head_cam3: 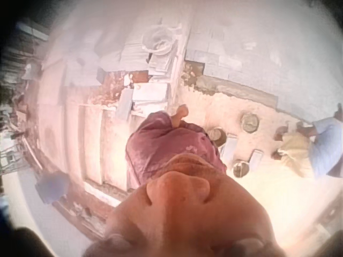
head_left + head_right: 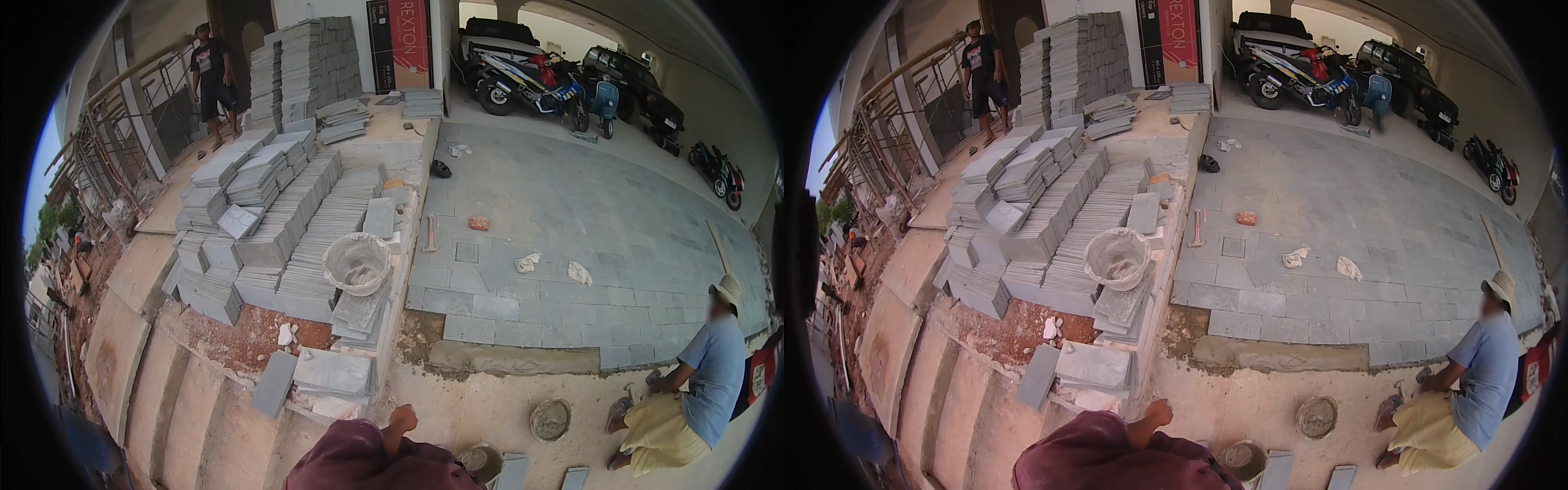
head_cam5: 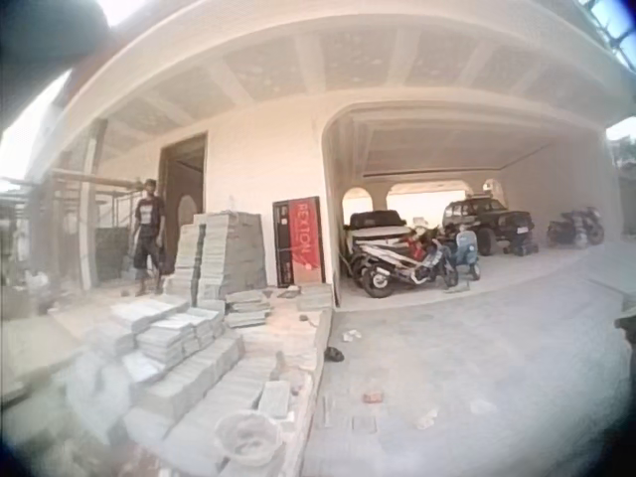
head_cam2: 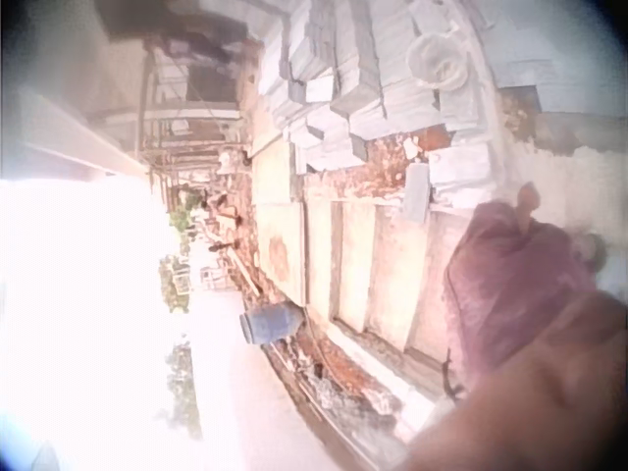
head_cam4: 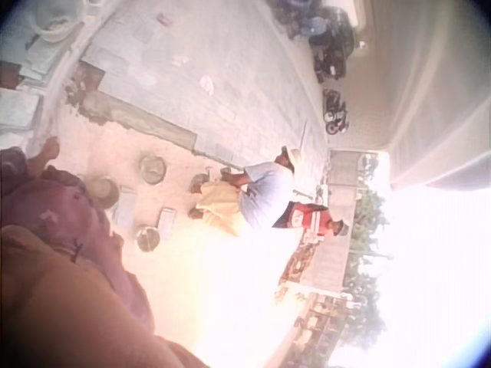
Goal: The person uses a trowel to apply mortar onto a surface, smoothing it out and spreading it along an edge while working near a stack of tiles.
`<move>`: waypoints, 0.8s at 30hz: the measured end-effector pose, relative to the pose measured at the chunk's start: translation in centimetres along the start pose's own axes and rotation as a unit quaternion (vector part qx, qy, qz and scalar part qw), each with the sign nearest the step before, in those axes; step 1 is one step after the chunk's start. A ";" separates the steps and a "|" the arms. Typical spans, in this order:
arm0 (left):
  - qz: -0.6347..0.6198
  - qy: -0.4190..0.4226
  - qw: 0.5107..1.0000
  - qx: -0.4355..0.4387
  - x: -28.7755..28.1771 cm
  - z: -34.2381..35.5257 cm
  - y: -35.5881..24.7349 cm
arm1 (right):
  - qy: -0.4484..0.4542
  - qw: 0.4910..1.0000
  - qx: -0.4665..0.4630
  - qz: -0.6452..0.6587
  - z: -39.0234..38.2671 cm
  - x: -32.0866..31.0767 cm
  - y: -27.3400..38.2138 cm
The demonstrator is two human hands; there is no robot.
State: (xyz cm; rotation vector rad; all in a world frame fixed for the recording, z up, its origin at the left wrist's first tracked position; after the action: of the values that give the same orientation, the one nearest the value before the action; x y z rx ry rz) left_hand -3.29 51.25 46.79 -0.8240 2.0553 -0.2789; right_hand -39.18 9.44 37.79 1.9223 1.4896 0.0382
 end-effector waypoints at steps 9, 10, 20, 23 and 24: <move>-0.077 -0.042 0.993 -0.079 -1.3 -1.4 2.3 | 0.063 0.990 -0.123 -0.006 8.1 -1.7 6.9; -0.082 -0.055 0.992 -0.084 -1.6 -1.4 2.3 | 0.075 0.986 -0.148 0.001 9.2 -1.9 7.4; -0.111 -0.024 0.991 0.069 -1.8 0.9 -5.3 | 0.215 0.929 -0.288 0.092 10.5 3.4 19.9; -0.121 -0.029 0.982 0.140 -1.3 -0.9 -7.7 | 0.190 0.923 -0.326 0.068 6.0 7.1 23.4; -0.121 -0.009 0.977 0.173 -1.1 -1.6 -9.7 | 0.193 0.927 -0.308 0.090 5.7 7.6 24.7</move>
State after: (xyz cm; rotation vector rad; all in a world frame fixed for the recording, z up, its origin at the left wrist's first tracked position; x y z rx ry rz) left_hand 0.30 44.47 53.10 -0.8522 1.8168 -0.7391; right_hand -13.46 10.67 43.71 1.5629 1.3145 0.9078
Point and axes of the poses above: each hand's wrist, its own z-axis towards the middle knuckle, its own x-axis out of the palm, y = z × x, the point moved 2 cm from there along z, towards the middle knuckle, and after that the axes turned 9 degrees about -z, right-handed, at the moved point
